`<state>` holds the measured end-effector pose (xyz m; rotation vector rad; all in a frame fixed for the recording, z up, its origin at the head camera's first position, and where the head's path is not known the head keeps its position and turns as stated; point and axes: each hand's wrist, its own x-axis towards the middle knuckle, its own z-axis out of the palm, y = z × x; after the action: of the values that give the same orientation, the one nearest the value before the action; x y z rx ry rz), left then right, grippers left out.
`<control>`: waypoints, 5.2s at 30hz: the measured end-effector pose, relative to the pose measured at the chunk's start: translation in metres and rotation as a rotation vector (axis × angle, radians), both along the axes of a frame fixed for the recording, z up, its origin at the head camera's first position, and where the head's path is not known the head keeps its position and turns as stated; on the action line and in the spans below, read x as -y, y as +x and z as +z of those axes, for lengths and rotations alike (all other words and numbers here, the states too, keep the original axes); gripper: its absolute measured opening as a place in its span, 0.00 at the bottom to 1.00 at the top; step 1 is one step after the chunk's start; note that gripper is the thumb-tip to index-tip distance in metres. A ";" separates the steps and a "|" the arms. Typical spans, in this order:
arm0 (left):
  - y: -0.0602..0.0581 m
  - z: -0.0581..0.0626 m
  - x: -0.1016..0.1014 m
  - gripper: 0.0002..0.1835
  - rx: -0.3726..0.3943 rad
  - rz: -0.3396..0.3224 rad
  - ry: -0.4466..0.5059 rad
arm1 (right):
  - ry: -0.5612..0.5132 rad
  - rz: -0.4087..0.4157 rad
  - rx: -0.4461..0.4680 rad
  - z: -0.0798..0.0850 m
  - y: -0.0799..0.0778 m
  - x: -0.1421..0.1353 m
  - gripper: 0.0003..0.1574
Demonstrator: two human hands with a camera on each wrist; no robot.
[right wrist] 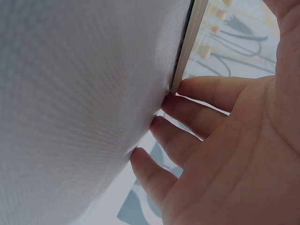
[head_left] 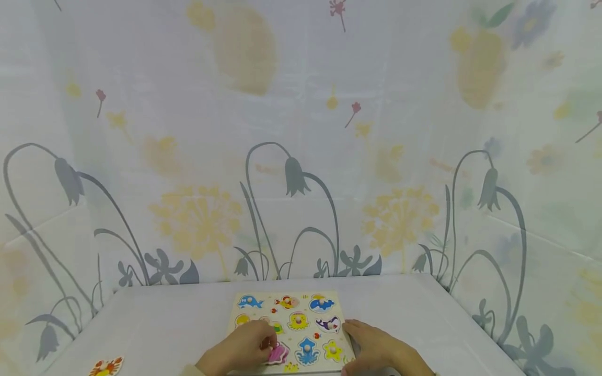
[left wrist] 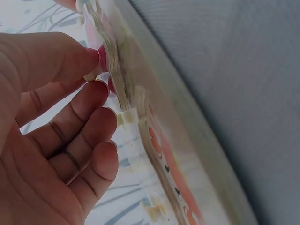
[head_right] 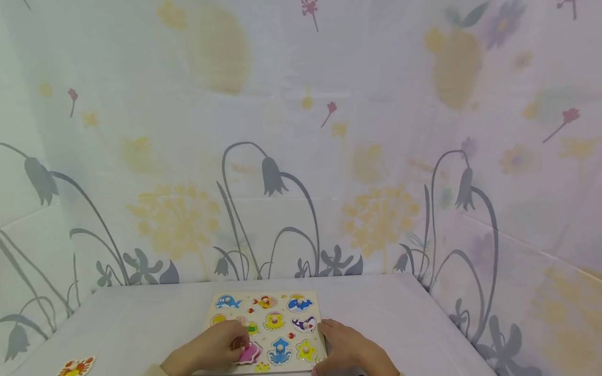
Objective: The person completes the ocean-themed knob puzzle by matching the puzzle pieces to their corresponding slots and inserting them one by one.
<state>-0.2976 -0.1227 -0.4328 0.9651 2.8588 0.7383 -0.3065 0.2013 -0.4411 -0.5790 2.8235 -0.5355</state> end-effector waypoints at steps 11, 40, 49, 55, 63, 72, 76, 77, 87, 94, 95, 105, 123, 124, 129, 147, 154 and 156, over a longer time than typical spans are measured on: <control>0.001 0.002 -0.006 0.04 0.045 0.067 -0.037 | -0.008 0.002 0.013 0.002 -0.001 0.001 0.61; 0.000 -0.004 -0.010 0.05 0.013 0.050 -0.040 | 0.002 0.012 0.004 0.001 0.000 0.000 0.62; 0.001 -0.002 -0.011 0.05 0.004 0.045 -0.048 | 0.011 -0.005 0.008 0.000 -0.001 -0.001 0.63; 0.001 -0.002 -0.011 0.05 0.023 0.056 -0.048 | -0.001 -0.010 0.023 -0.001 -0.002 0.000 0.62; 0.001 -0.003 -0.009 0.04 0.014 0.046 -0.041 | -0.006 -0.011 0.020 0.002 0.001 0.001 0.62; 0.007 -0.006 0.002 0.08 0.026 0.047 -0.018 | -0.009 0.015 0.004 0.003 0.004 0.000 0.61; 0.010 -0.008 0.013 0.09 -0.009 0.025 -0.012 | 0.002 0.017 -0.003 0.003 0.005 -0.001 0.60; 0.010 -0.008 0.016 0.09 -0.018 0.020 -0.011 | 0.004 0.016 -0.003 0.004 0.006 -0.001 0.60; 0.018 -0.005 0.047 0.08 -0.050 0.023 0.006 | 0.007 0.012 -0.003 0.005 0.004 0.000 0.61; 0.021 -0.004 0.062 0.09 -0.030 0.064 -0.029 | 0.012 0.024 -0.014 0.001 0.002 -0.001 0.61; 0.021 -0.004 0.065 0.09 -0.012 0.079 -0.036 | 0.012 0.023 -0.014 0.001 0.002 -0.001 0.61; 0.029 0.003 0.093 0.08 0.097 0.214 -0.066 | 0.014 0.022 -0.005 0.001 0.002 0.000 0.63; 0.034 -0.005 0.157 0.11 0.105 0.442 -0.104 | 0.010 0.011 0.011 0.002 0.002 0.000 0.63; 0.033 -0.006 0.160 0.11 0.123 0.448 -0.102 | 0.012 0.013 0.009 0.002 0.002 0.000 0.63; 0.033 -0.009 0.180 0.09 0.141 0.389 -0.091 | 0.014 0.016 0.008 0.003 0.001 -0.001 0.62; 0.034 -0.007 0.241 0.09 0.001 0.397 -0.120 | 0.008 0.008 0.006 0.002 0.000 0.000 0.64; 0.032 -0.007 0.261 0.08 -0.104 0.321 -0.143 | -0.004 0.014 0.012 0.003 0.001 0.000 0.64; 0.033 -0.007 0.260 0.08 -0.053 0.381 -0.153 | -0.004 0.026 0.006 0.004 0.002 0.000 0.63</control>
<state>-0.2650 -0.3827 -0.4394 0.4308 3.1283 0.5045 -0.3045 0.2013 -0.4373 -0.6131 2.8053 -0.5373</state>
